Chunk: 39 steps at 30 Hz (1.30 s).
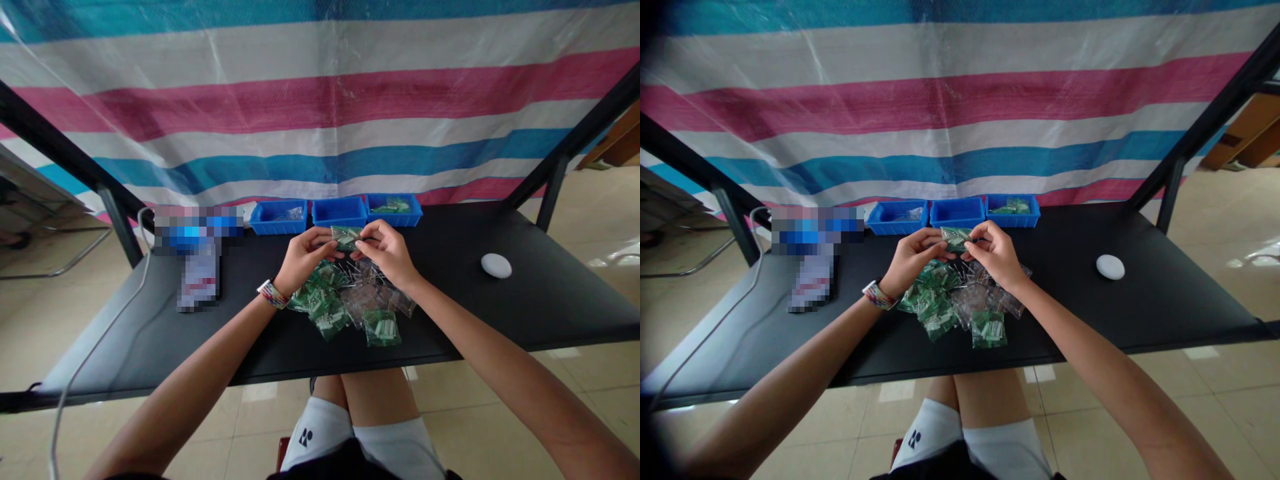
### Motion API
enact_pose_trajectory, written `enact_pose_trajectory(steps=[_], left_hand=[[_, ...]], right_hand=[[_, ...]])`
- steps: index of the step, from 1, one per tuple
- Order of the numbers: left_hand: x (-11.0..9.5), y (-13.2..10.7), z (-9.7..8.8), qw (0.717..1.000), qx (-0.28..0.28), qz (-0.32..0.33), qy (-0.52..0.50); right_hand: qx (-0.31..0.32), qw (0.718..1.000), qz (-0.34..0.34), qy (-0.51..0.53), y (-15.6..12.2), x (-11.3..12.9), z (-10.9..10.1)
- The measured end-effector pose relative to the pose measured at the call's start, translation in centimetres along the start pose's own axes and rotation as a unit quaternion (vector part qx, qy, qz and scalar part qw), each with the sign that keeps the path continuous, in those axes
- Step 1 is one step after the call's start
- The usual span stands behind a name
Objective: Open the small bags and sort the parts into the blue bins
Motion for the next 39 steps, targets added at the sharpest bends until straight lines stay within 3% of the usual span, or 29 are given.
enact_pose_trajectory(steps=[10, 16, 27, 35, 39], left_hand=[[-0.2, 0.0, 0.7, 0.999, 0.033, 0.005, -0.016], [-0.5, 0.0, 0.6, 0.999, 0.034, 0.003, -0.011], [-0.9, 0.0, 0.5, 0.999, 0.039, -0.002, 0.001], [-0.8, 0.1, 0.5, 0.999, 0.049, 0.002, 0.017], [-0.7, 0.1, 0.5, 0.998, 0.055, -0.008, 0.005]], right_hand=[[-0.007, 1.000, 0.025, 0.008, 0.2, -0.4, -0.4], [0.030, 0.994, 0.098, 0.037, -0.1, -0.4, 0.0], [0.087, 0.979, 0.156, 0.103, -0.3, -0.5, 0.5], [0.069, 0.983, 0.145, 0.085, -0.4, -0.3, 0.5], [0.012, 0.991, 0.114, 0.073, 0.2, -0.3, -0.5]])
Point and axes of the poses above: each hand's wrist, its own y-axis towards the middle knuckle, its own z-axis out of the palm, x = y × z, the point moved 5 cm from there along y, towards the middle knuckle, and after that the axes turned 13 degrees about z, right-handed, at the moved point
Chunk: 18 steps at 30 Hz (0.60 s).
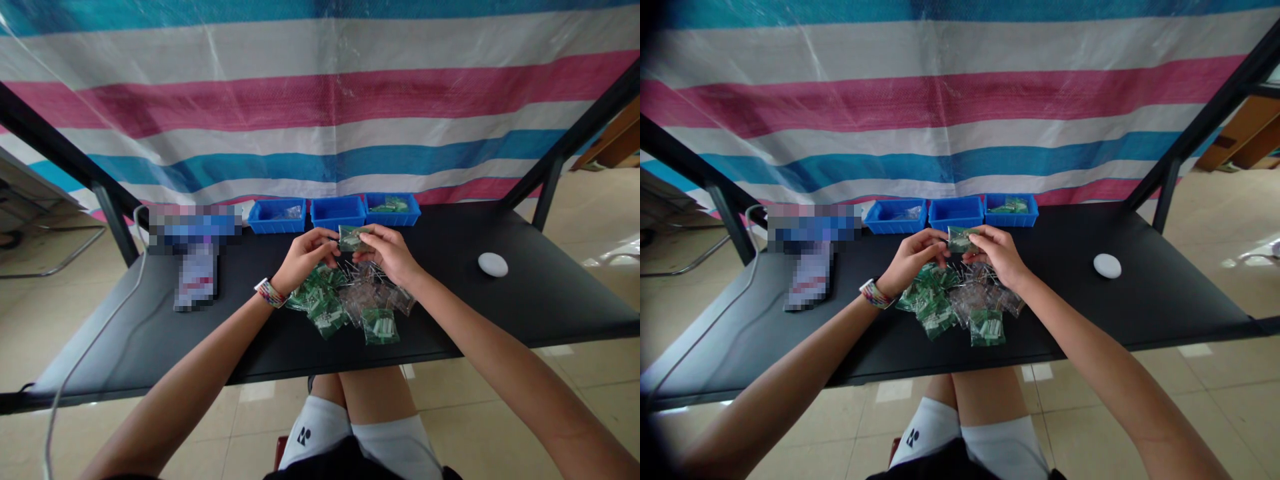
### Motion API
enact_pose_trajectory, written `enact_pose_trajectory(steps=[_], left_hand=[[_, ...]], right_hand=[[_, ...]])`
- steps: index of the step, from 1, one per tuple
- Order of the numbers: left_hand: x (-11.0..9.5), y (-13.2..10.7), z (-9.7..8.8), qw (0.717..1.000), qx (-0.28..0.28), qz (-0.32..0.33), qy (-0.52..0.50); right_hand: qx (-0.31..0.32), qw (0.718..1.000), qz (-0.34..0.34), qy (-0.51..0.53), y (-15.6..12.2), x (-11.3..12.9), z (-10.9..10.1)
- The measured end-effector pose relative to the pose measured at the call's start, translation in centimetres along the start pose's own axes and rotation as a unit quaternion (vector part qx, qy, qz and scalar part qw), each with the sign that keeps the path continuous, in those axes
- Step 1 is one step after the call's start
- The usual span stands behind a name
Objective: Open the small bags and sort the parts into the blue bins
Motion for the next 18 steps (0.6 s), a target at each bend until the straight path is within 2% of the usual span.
enact_pose_trajectory(steps=[3, 5, 7, 9, 12, 15, 18], left_hand=[[0.1, 0.0, -0.3, 1.000, -0.014, -0.004, -0.013], [0.2, 0.1, -0.5, 1.000, -0.023, -0.006, -0.016], [0.2, 0.0, -0.6, 0.999, -0.027, -0.010, -0.017], [0.2, 0.0, -0.6, 0.999, -0.026, -0.013, -0.017], [0.2, 0.0, -0.5, 0.999, -0.025, -0.014, -0.017], [0.1, 0.0, -0.5, 1.000, -0.026, -0.010, -0.012], [0.0, 0.1, -0.5, 1.000, -0.028, -0.007, -0.008]], right_hand=[[-0.082, 0.994, -0.073, -0.006, 0.5, 1.2, -2.3], [-0.159, 0.973, -0.155, -0.059, 0.6, 2.6, -4.3], [-0.246, 0.920, -0.252, -0.172, 0.3, 4.4, -6.2], [-0.305, 0.855, -0.313, -0.279, 0.3, 5.6, -7.7], [-0.343, 0.778, -0.323, -0.416, 1.3, 6.0, -9.1], [-0.319, 0.727, -0.259, -0.551, 3.1, 4.6, -9.5], [-0.310, 0.684, -0.219, -0.624, 4.1, 2.8, -9.4]])
Point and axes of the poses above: each hand's wrist, its own y-axis towards the middle knuckle, its own z-axis out of the palm, x = y × z, the point moved 5 cm from there along y, towards the middle knuckle, and after that the axes turned 13 degrees about z, right-handed, at the moved point
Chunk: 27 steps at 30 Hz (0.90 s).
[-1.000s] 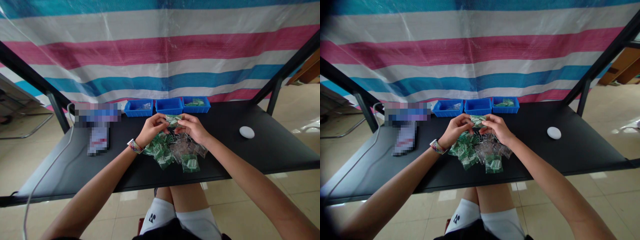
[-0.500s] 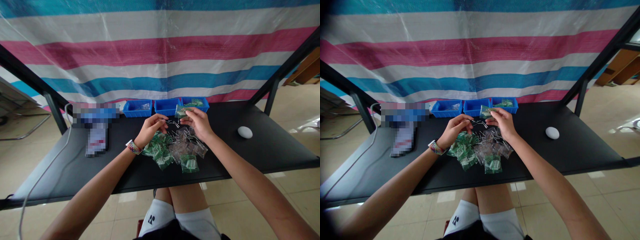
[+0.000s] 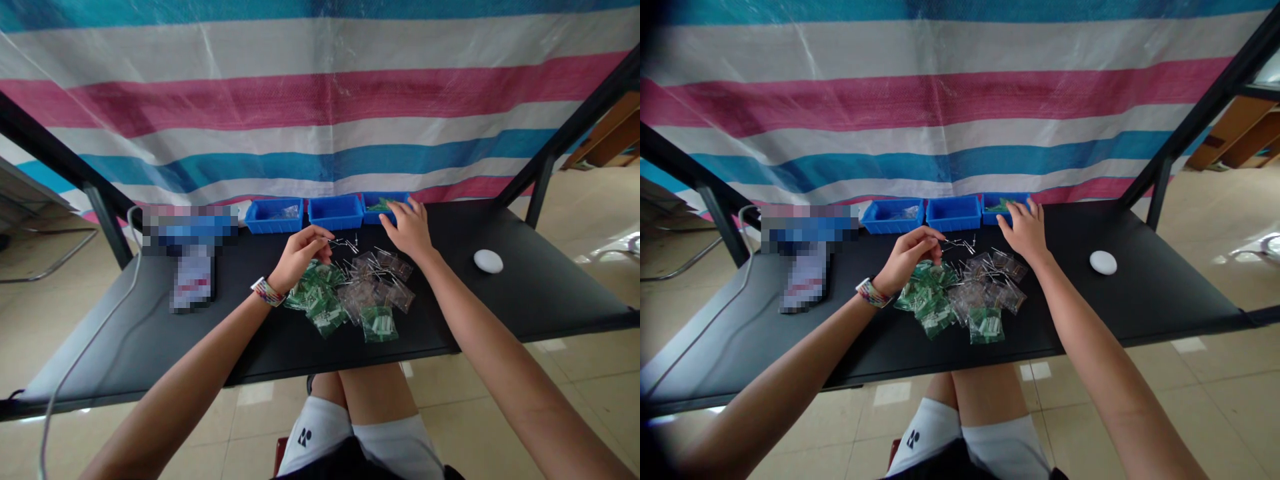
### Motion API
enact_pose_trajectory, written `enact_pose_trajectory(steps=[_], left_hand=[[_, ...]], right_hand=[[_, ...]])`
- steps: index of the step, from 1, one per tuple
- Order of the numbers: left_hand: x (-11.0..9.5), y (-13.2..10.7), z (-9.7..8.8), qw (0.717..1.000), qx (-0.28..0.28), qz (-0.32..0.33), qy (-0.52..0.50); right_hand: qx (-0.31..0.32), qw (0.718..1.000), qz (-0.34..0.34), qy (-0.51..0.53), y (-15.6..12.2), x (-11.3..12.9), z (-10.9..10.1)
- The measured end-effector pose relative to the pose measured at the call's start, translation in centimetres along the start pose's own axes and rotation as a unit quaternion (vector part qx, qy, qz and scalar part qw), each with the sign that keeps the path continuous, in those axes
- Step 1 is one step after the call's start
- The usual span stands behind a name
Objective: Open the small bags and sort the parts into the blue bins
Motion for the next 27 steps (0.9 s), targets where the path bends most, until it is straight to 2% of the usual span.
enact_pose_trajectory(steps=[4, 10, 12, 13, 15, 17, 22, 27], left_hand=[[-0.1, 0.0, -0.1, 1.000, 0.002, 0.002, 0.003], [-0.2, 0.1, -0.1, 0.999, 0.004, 0.011, 0.035], [-0.3, 0.1, -0.2, 0.999, -0.001, 0.014, 0.041], [-0.3, 0.1, -0.2, 0.999, -0.005, 0.016, 0.042], [-0.3, 0.1, -0.3, 0.999, -0.013, 0.017, 0.044], [-0.3, 0.2, -0.4, 0.999, -0.018, 0.017, 0.046], [0.0, 0.2, -0.4, 0.998, -0.019, 0.012, 0.051], [0.1, 0.2, -0.4, 0.998, -0.021, 0.010, 0.054]], right_hand=[[0.001, 1.000, 0.002, -0.012, -0.4, 0.1, 0.6], [-0.030, 0.998, -0.018, 0.053, -0.4, 1.9, -1.7], [0.001, 0.994, -0.038, 0.100, -1.0, 3.3, -2.2], [0.036, 0.990, -0.055, 0.124, -1.6, 4.1, -2.1], [0.112, 0.977, -0.093, 0.153, -3.0, 5.8, -1.5], [0.148, 0.973, -0.113, 0.139, -4.4, 7.0, -0.6], [0.167, 0.975, -0.105, 0.098, -5.5, 8.1, 1.3], [0.185, 0.973, -0.097, 0.096, -5.1, 8.0, 1.5]])
Point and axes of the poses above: each hand's wrist, its own y-axis towards the middle knuckle, its own z-axis out of the palm, x = y × z, the point moved 5 cm from there along y, towards the middle knuckle, and after that the axes turned 13 degrees about z, right-handed, at the moved point
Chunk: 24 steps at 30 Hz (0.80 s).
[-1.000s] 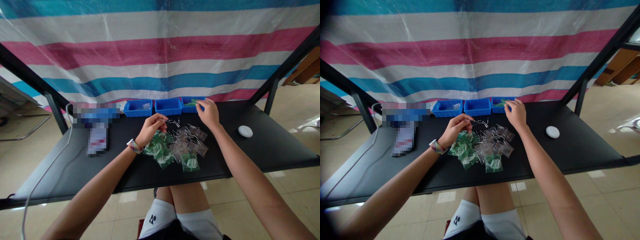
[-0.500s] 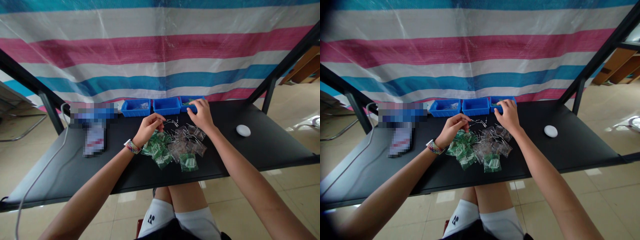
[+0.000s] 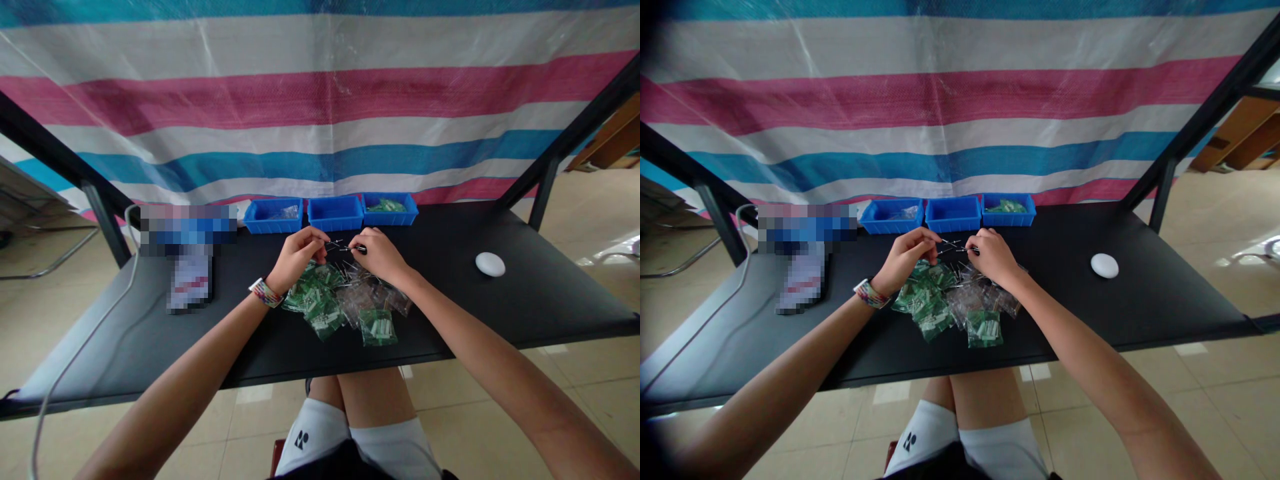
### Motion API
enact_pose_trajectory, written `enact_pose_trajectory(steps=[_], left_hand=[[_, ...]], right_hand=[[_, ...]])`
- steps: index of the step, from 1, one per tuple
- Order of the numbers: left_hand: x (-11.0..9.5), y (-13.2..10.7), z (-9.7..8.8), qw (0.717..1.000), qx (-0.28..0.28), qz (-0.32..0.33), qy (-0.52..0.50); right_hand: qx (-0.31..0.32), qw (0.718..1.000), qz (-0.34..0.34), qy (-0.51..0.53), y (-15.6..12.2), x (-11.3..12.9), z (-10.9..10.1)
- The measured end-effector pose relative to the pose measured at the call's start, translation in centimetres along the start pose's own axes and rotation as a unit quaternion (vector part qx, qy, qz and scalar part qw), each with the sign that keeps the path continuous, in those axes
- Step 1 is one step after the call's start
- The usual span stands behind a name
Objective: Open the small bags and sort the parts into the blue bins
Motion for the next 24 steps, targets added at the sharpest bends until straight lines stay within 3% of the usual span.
enact_pose_trajectory(steps=[6, 18, 24], left_hand=[[0.1, 0.0, 0.1, 1.000, 0.007, -0.008, 0.000], [0.4, -0.2, 0.0, 1.000, 0.019, -0.007, 0.012], [0.3, -0.4, 0.1, 0.989, 0.031, 0.057, 0.132]], right_hand=[[0.003, 1.000, -0.013, 0.028, -0.3, 0.3, -0.6], [0.013, 0.975, -0.040, 0.218, -0.4, 0.7, -0.9], [0.004, 0.943, 0.003, 0.332, -0.6, 1.4, -1.6]])
Point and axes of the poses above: each hand's wrist, its own y-axis towards the middle knuckle, its own z-axis out of the palm, x = y × z, the point moved 5 cm from there along y, towards the middle knuckle, and after that the axes turned 13 degrees about z, right-handed, at the moved point
